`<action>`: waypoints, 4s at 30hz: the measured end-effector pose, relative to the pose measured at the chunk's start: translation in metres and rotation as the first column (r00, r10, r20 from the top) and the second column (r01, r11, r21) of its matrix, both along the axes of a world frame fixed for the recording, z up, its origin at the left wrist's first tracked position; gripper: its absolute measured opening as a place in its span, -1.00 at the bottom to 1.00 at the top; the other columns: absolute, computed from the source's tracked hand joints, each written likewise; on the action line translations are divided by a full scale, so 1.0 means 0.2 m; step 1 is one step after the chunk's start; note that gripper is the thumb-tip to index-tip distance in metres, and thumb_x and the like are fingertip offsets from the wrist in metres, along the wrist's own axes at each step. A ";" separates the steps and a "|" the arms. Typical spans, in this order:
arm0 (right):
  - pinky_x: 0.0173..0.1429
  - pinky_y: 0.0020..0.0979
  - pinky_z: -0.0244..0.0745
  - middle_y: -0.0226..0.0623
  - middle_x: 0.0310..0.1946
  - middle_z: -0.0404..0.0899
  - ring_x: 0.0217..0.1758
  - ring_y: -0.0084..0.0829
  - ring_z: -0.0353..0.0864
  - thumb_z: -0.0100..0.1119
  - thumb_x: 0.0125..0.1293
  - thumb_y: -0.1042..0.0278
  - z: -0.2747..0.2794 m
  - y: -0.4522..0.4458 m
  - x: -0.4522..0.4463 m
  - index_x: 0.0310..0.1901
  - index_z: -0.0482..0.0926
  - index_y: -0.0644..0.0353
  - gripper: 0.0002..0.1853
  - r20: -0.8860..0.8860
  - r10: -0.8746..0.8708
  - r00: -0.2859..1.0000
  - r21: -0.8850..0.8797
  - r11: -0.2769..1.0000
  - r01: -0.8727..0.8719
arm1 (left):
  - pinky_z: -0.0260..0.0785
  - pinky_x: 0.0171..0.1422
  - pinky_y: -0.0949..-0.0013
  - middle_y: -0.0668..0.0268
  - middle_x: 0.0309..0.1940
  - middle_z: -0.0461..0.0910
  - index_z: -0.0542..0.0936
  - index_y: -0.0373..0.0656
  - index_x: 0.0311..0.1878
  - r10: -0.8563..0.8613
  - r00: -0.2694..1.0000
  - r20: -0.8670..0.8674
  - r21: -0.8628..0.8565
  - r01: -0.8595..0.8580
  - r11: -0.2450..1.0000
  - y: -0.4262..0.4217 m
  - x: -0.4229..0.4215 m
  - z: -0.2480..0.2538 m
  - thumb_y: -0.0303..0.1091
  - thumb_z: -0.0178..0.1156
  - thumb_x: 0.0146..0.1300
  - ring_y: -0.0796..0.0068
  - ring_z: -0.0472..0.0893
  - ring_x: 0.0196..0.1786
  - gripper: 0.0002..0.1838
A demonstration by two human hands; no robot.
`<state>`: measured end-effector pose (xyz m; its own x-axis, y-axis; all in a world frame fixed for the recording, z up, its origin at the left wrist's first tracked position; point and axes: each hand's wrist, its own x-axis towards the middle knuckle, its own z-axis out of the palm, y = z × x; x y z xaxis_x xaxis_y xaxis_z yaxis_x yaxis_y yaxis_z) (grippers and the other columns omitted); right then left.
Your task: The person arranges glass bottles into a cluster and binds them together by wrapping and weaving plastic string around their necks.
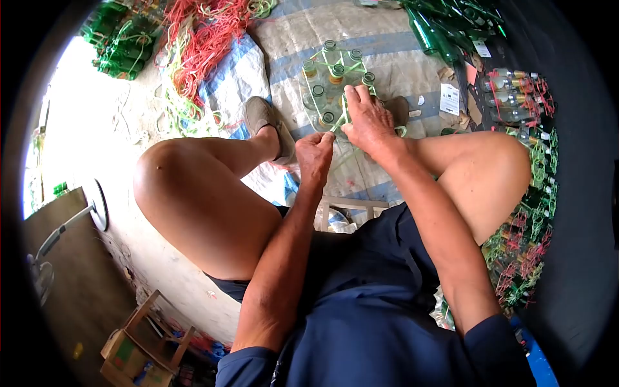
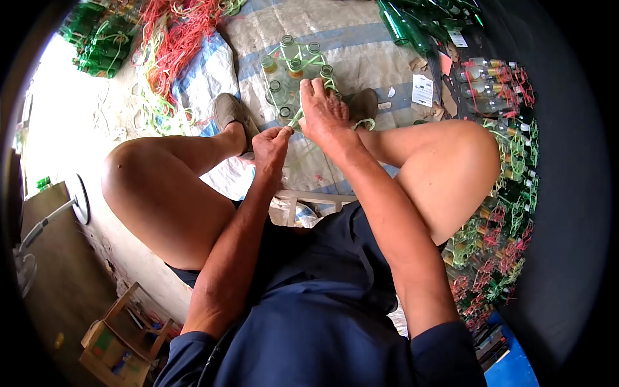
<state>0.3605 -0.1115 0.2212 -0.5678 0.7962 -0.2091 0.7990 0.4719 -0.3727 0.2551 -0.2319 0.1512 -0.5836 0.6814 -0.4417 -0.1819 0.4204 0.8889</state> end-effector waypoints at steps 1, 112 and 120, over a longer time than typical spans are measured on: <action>0.29 0.06 0.59 -0.06 0.26 0.42 0.32 0.08 0.58 0.50 0.17 0.32 0.00 0.00 0.01 0.36 0.37 0.16 -0.27 -0.032 0.001 0.999 0.005 1.000 -0.001 | 0.34 -0.33 0.38 0.41 -0.58 0.59 0.78 -0.45 -0.23 -0.012 1.000 -0.024 -0.002 0.012 1.000 0.00 -0.01 0.01 -0.32 0.36 0.32 0.63 0.47 -0.48 -0.71; 0.27 -0.12 0.49 -0.32 -0.04 0.64 0.14 -0.16 0.62 0.23 0.18 0.62 0.01 0.17 0.10 -0.16 0.75 0.11 -0.76 -0.274 0.380 0.883 0.320 0.902 -0.289 | 0.35 -0.28 0.48 0.41 -0.36 0.70 0.75 -0.43 -0.05 -0.005 0.991 0.131 0.120 -0.011 0.993 0.04 0.09 -0.10 -0.38 0.36 0.44 0.68 0.53 -0.36 -0.76; 0.45 -0.07 0.28 -0.47 -0.10 0.67 0.23 -0.32 0.56 0.32 0.13 0.55 -0.15 0.25 0.01 -0.32 0.84 -0.05 -0.78 -0.122 0.592 0.797 0.248 0.795 -0.553 | 0.34 -0.30 0.50 0.47 -0.40 0.69 0.79 -0.40 -0.09 -0.015 0.996 -0.089 0.028 0.018 0.999 0.05 0.04 -0.22 -0.37 0.42 0.42 0.70 0.51 -0.38 -0.77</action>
<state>0.3616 -0.0625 0.1914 -0.9436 0.3244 0.0653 0.2849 0.8968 -0.3385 0.2622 -0.2212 0.1077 -0.6080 0.7032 -0.3685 -0.0948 0.3965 0.9131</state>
